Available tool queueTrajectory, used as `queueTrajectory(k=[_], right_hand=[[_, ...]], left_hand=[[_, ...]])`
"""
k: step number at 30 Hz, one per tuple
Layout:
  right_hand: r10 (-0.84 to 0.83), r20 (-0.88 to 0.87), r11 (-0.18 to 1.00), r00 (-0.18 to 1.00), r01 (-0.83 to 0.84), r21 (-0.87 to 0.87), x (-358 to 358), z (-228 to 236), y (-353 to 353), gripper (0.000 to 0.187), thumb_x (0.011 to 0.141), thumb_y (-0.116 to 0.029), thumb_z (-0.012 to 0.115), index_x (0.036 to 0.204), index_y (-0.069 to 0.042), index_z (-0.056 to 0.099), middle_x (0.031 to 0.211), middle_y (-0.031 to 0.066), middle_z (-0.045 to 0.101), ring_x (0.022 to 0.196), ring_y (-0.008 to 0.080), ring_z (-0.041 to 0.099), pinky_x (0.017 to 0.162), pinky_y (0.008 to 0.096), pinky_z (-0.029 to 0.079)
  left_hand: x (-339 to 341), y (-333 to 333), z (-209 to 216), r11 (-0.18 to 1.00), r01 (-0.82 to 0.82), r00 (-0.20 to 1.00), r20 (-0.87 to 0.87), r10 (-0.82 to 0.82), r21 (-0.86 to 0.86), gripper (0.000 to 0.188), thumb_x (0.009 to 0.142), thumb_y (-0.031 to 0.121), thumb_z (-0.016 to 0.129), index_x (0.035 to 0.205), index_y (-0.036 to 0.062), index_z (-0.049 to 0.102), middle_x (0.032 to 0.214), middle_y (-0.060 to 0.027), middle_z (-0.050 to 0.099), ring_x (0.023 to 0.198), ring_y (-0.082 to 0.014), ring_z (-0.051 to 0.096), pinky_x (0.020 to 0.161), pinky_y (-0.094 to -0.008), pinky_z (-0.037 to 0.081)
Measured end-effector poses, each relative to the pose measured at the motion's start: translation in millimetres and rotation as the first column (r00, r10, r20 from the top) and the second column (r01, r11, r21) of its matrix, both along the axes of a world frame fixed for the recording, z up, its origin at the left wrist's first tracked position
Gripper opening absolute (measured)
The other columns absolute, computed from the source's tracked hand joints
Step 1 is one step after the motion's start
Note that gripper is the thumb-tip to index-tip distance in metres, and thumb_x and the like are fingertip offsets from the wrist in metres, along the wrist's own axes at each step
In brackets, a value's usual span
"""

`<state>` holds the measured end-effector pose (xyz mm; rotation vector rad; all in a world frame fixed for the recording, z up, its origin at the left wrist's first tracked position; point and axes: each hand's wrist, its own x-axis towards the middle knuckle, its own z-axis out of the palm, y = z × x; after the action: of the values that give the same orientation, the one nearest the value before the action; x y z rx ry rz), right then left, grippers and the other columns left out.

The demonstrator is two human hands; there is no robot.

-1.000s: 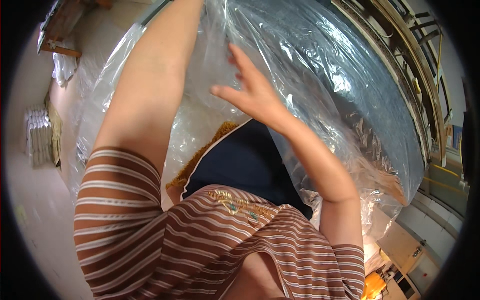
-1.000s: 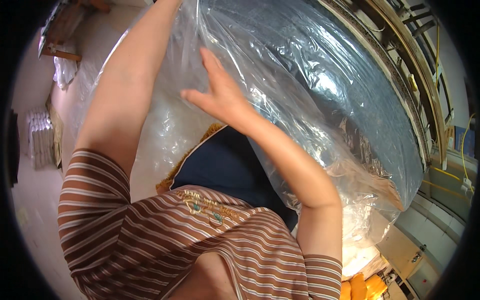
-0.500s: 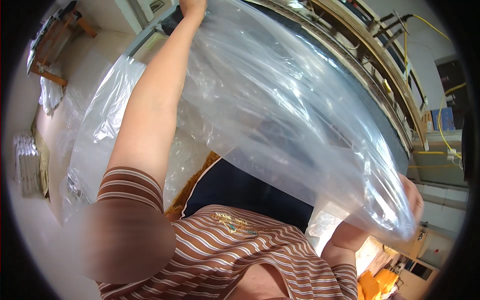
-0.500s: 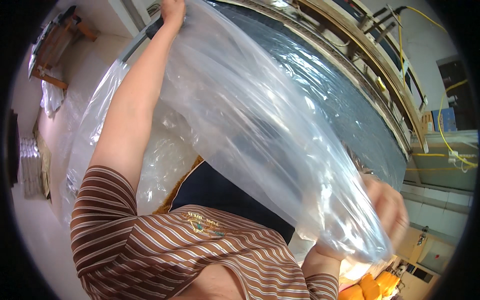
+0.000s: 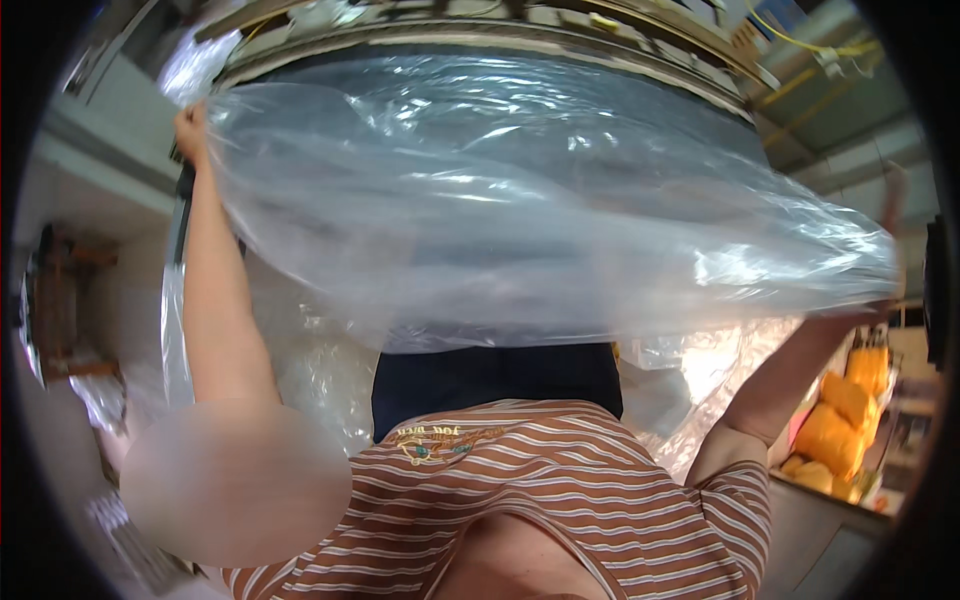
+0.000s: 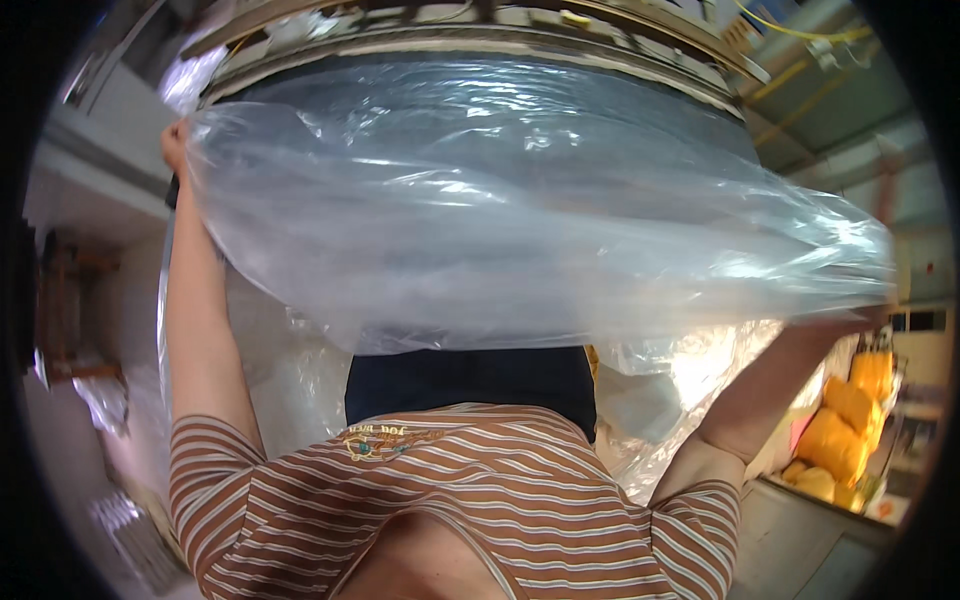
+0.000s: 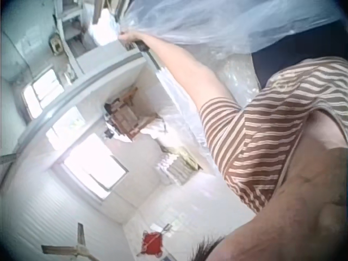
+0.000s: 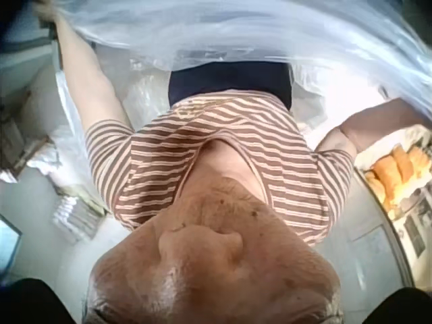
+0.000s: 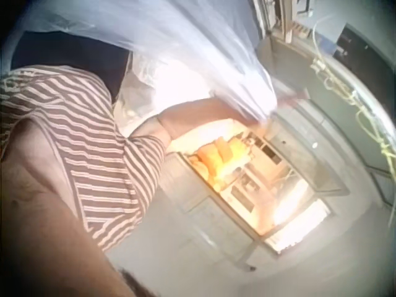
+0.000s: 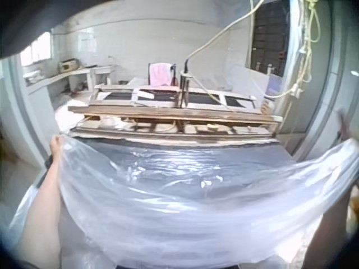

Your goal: The person wraps a large, dark-colored upholstered chair with a clear plastic sheet. They repeatedly pull the plastic over the chair's frame and smooth it down by hand to ensure full coverage.

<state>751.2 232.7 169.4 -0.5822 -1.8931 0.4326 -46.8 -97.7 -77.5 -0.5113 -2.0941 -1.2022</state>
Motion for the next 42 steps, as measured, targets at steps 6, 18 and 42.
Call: queueTrajectory(k=[6, 18, 42], right_hand=[[0.134, 0.163, 0.973, 0.978, -0.099, -0.208, -3.0, -49.3, -48.0, 0.037, 0.082, -0.02, 0.051, 0.115, -0.004, 0.059, 0.109, 0.0094, 0.062, 0.102, 0.022, 0.059, 0.09, 0.0325, 0.045], [-0.839, -0.09, 0.45, 0.536, 0.778, 0.438, 311.8, 55.7, 103.4, 0.032, 0.095, -0.029, 0.046, 0.117, -0.008, 0.059, 0.108, 0.0109, 0.066, 0.098, 0.0256, 0.063, 0.087, 0.0364, 0.048], [-0.757, 0.276, 0.639, 0.592, 0.584, 0.501, 25.4, -174.4, 251.1, 0.045, 0.075, -0.041, 0.072, 0.109, -0.014, 0.06, 0.095, 0.0073, 0.055, 0.092, 0.0248, 0.053, 0.078, 0.0374, 0.041]], left_hand=[[-3.0, 10.8, -13.4, 0.685, 0.301, 0.708, 0.326, -0.627, 0.664, 0.031, 0.087, 0.03, 0.062, 0.095, -0.0006, 0.062, 0.091, -0.0123, 0.065, 0.084, -0.0238, 0.061, 0.077, -0.0337, 0.047], [63.3, 92.3, -15.9, 0.895, 0.384, 0.923, 0.058, -0.381, -0.226, 0.035, 0.093, 0.029, 0.058, 0.101, -0.0051, 0.06, 0.094, -0.0161, 0.064, 0.087, -0.0242, 0.06, 0.079, -0.0328, 0.046], [51.1, -22.0, 10.8, 0.798, -0.086, 0.995, -0.01, 0.099, -0.597, 0.039, 0.097, 0.038, 0.046, 0.113, 0.003, 0.056, 0.109, -0.0185, 0.062, 0.101, -0.0357, 0.058, 0.085, -0.0407, 0.043]])
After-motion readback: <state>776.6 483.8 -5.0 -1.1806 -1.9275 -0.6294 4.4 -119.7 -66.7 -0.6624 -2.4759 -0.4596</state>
